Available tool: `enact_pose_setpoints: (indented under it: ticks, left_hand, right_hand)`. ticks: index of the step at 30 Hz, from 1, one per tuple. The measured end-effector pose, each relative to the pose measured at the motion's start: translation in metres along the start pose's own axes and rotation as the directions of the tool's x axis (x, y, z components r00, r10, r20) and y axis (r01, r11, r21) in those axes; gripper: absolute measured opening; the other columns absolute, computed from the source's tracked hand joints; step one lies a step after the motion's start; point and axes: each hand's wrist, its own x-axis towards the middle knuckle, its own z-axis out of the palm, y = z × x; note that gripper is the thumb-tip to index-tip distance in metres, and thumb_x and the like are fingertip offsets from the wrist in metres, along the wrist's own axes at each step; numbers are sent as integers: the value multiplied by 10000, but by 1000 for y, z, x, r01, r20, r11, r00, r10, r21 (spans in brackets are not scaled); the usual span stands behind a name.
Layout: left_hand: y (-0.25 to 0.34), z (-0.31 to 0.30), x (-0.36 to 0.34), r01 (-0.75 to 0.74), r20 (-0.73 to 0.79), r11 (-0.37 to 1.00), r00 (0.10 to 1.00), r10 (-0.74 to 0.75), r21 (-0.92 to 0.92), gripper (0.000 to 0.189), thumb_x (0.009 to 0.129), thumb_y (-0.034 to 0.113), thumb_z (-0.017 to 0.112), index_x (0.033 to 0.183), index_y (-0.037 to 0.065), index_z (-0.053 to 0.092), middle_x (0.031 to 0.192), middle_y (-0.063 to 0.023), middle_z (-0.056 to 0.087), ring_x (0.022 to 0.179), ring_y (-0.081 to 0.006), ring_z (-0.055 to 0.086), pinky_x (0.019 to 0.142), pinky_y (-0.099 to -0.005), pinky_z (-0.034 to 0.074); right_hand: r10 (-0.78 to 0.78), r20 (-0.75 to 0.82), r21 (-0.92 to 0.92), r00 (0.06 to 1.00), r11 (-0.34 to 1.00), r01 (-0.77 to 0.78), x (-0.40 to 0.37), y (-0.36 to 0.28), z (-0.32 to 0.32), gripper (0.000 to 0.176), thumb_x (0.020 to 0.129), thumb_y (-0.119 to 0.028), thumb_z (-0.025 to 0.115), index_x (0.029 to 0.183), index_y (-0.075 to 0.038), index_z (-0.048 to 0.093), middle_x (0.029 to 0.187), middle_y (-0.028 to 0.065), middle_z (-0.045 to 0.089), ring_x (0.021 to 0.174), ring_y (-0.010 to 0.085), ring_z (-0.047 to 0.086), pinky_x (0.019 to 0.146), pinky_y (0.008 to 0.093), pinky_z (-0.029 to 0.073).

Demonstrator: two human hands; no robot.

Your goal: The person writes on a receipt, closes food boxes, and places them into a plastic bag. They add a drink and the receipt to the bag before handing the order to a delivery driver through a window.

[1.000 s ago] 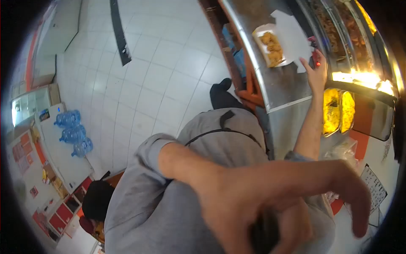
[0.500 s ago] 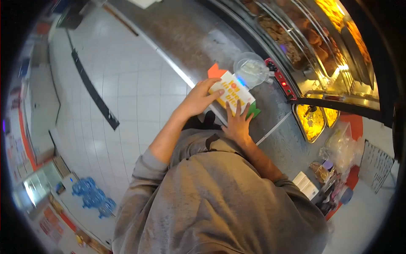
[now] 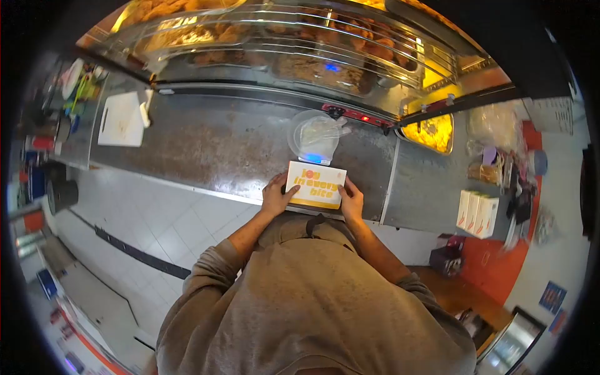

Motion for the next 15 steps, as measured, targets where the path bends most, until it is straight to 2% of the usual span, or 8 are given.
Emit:
enact_pose_setpoints:
  ticks: [1,3,5,7,8,11,13,15]
  left_hand:
    - [-1,-10,1,-18,28,1000,999,18,6,528,867,389,650,1262,45,581,1309,-220,543,1275,-355,462,1056,-444,351]
    - [-1,-27,-1,-19,51,982,998,29,-185,481,858,364,679,1191,21,630,1309,-213,549,1253,-339,492,1031,-384,394]
    - [10,-41,1,-12,65,962,997,31,-272,438,868,324,687,1122,-30,650,1193,-216,625,1151,-288,579,978,-362,439]
    - [29,-57,4,312,245,879,941,-233,-361,431,878,293,686,1097,-74,641,1043,-193,683,959,-216,650,858,-319,497]
    - [31,-55,6,250,193,855,965,-179,-454,413,884,264,684,1073,-100,638,912,-148,699,819,-154,647,740,-279,508]
    - [41,-58,12,324,272,792,940,-207,-517,419,895,272,668,1091,-97,633,887,-119,695,812,-142,631,735,-263,491]
    - [21,-48,11,254,223,863,960,-169,-437,450,921,303,625,1136,-92,614,870,-97,693,797,-129,618,746,-245,478]
    - [15,-46,9,327,321,835,927,-193,-443,479,944,330,581,1183,-85,592,934,-99,691,840,-115,604,783,-241,467]
  right_hand:
    - [24,2,21,1000,999,-24,-1,-6,1,426,908,-104,610,1282,81,522,1172,203,630,1018,191,621,891,286,477]
    - [48,-22,55,999,997,-47,-3,-25,1,420,910,-130,618,1267,78,540,1142,197,645,985,186,630,866,282,485]
    - [226,60,-105,972,970,-219,-6,-45,-3,406,910,-154,624,1265,36,568,1096,144,664,986,155,606,870,259,459]
    - [206,32,-98,978,975,-202,-9,-47,-2,408,906,-207,630,1228,42,595,1058,139,675,963,158,606,853,254,455]
    - [189,28,-106,982,977,-185,-11,-49,-1,409,912,-221,618,1222,45,597,1051,135,676,958,158,605,856,254,453]
    - [162,-4,-169,987,972,-161,-6,-45,-6,419,926,-264,587,1194,59,606,1046,133,678,964,161,605,870,259,446]
    - [148,-11,-180,989,973,-147,-6,-41,-5,399,928,-266,581,1160,55,626,1046,134,676,972,159,603,876,261,444]
    - [117,-12,-139,993,983,-118,-11,-47,-2,408,934,-265,567,1206,37,595,1019,140,673,952,159,601,858,265,450]
